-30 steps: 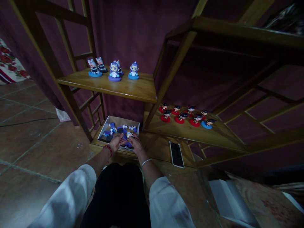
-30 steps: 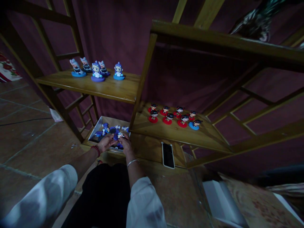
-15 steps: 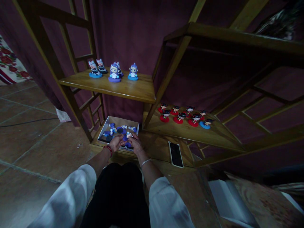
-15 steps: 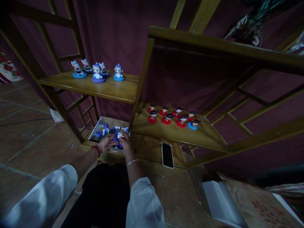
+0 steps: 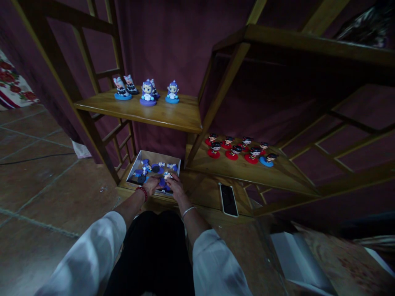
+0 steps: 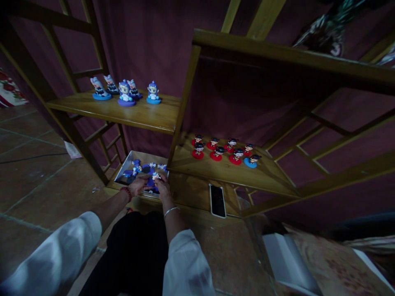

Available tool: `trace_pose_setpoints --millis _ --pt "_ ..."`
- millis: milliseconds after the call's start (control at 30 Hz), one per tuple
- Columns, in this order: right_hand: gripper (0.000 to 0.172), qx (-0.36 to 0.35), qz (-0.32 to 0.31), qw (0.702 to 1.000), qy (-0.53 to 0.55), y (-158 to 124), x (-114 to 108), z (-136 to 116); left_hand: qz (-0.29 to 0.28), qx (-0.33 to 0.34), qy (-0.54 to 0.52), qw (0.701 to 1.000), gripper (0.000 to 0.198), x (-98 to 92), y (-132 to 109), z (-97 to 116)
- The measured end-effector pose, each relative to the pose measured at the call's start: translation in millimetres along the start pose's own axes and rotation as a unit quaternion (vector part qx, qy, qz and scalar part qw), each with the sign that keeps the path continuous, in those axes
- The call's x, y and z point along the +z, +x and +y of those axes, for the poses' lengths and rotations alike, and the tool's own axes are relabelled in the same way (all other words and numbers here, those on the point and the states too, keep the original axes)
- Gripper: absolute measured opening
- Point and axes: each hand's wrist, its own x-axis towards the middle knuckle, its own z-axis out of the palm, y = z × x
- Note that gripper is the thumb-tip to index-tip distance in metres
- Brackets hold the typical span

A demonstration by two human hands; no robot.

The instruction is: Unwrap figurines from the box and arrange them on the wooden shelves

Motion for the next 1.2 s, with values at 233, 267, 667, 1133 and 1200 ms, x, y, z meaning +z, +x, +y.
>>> trace_pose_setpoints --millis 233,267,667,1133,1200 --pt "0.037 0.0 -0.001 1.0 -0.001 -0.7 -2.5 0.5 -0.016 0.006 0.019 1.0 0.034 -0.9 1.7 -0.8" --pt "0.037 0.001 0.0 1.0 0.0 -0.7 -2.6 0.5 -0.019 0.01 0.024 0.999 0.035 -1.4 1.4 -0.7" --pt "0.034 0.01 0.003 1.0 0.014 -1.1 -4.1 0.6 0.006 0.016 0.071 0.997 0.04 1.1 9.3 -4.6" --pt "0.039 -0.001 -0.007 1.0 0.017 -5.4 -1.9 -4.7 0.009 -0.003 -0.005 1.0 0.034 -0.9 -2.1 1.0" --pt "0.04 -0.002 -0.007 1.0 0.005 -4.8 -2.6 -3.8 0.009 -0.004 -0.008 1.0 0.034 -1.0 -3.7 2.2"
